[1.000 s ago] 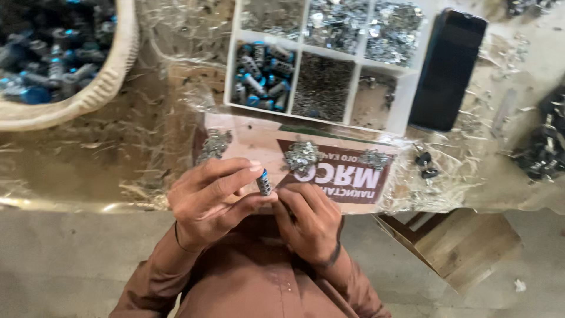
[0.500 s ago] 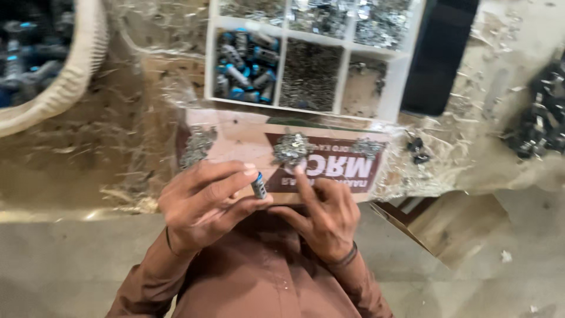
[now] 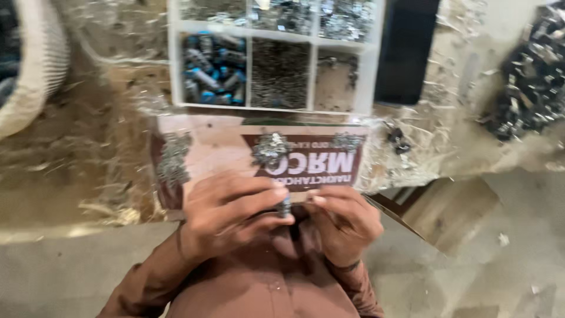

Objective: The person picks small metal connector parts from a compartment box and from piles on the table, fits the pieces together by hand, and places the assembled parts into a basket. They repeat this assembly cycle continuously, occasionally reaching across the table for more components.

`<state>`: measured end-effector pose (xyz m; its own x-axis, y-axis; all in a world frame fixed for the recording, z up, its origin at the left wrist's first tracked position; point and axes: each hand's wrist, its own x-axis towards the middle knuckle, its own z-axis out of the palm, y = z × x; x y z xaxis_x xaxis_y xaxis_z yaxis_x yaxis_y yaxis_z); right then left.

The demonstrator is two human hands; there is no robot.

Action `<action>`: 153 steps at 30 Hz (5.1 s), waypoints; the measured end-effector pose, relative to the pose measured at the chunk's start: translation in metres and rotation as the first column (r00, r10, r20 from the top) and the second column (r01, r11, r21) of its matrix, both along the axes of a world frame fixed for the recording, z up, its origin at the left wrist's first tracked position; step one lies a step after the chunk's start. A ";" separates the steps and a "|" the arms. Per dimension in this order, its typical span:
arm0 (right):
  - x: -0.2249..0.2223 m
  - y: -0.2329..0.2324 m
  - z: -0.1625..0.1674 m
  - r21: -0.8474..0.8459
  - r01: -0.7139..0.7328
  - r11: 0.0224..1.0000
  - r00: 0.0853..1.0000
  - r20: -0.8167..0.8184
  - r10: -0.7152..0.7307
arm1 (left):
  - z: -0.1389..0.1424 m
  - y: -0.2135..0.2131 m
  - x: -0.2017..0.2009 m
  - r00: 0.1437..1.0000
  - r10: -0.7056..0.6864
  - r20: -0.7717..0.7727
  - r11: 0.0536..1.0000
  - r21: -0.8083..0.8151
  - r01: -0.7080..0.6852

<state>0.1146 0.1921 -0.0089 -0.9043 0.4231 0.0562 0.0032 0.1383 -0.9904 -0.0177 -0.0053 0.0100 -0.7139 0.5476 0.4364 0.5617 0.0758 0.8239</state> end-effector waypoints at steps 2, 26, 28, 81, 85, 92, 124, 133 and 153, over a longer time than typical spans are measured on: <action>-0.009 -0.006 0.007 0.202 0.021 0.979 0.995 -0.098 -0.001 | 0.000 0.000 -0.002 1.000 -0.018 -0.016 1.000 0.006 0.019; -0.027 -0.011 0.014 0.265 -0.148 0.953 0.986 -0.030 0.162 | -0.008 -0.004 0.001 0.997 -0.060 -0.038 0.996 -0.067 0.057; -0.018 -0.006 0.009 0.115 -0.110 0.987 0.984 0.154 0.092 | -0.007 -0.003 0.002 0.996 -0.084 0.024 0.996 -0.020 0.085; -0.015 -0.011 0.016 0.576 -0.031 0.817 0.984 -0.128 0.127 | -0.007 0.005 -0.003 0.994 -0.112 -0.014 0.994 -0.014 0.112; -0.008 0.000 0.006 0.150 -0.027 0.988 0.995 0.095 0.013 | -0.006 0.004 -0.005 0.988 -0.145 -0.055 0.989 -0.018 0.144; -0.020 -0.037 -0.006 0.123 -0.226 0.966 0.969 0.131 0.210 | -0.004 -0.022 -0.004 0.996 0.002 0.084 0.985 0.169 -0.016; -0.012 -0.016 -0.016 -0.524 -0.439 0.730 0.882 -0.094 0.462 | -0.013 -0.024 0.005 0.849 -0.242 0.471 0.956 0.265 0.125; -0.017 -0.015 -0.004 -0.551 -0.415 0.724 0.901 -0.135 0.413 | -0.011 -0.011 0.007 0.790 -0.222 0.571 0.971 0.206 0.124; -0.041 -0.009 0.037 0.212 -0.342 0.916 0.939 0.028 0.344 | -0.005 -0.014 -0.007 0.959 -0.194 0.206 0.979 0.098 0.177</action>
<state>0.0740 0.1832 0.0277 -0.9908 0.0646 0.1188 -0.0907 0.3343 -0.9381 -0.0248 -0.0191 0.0054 -0.6840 0.6497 0.3317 0.3703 -0.0826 0.9252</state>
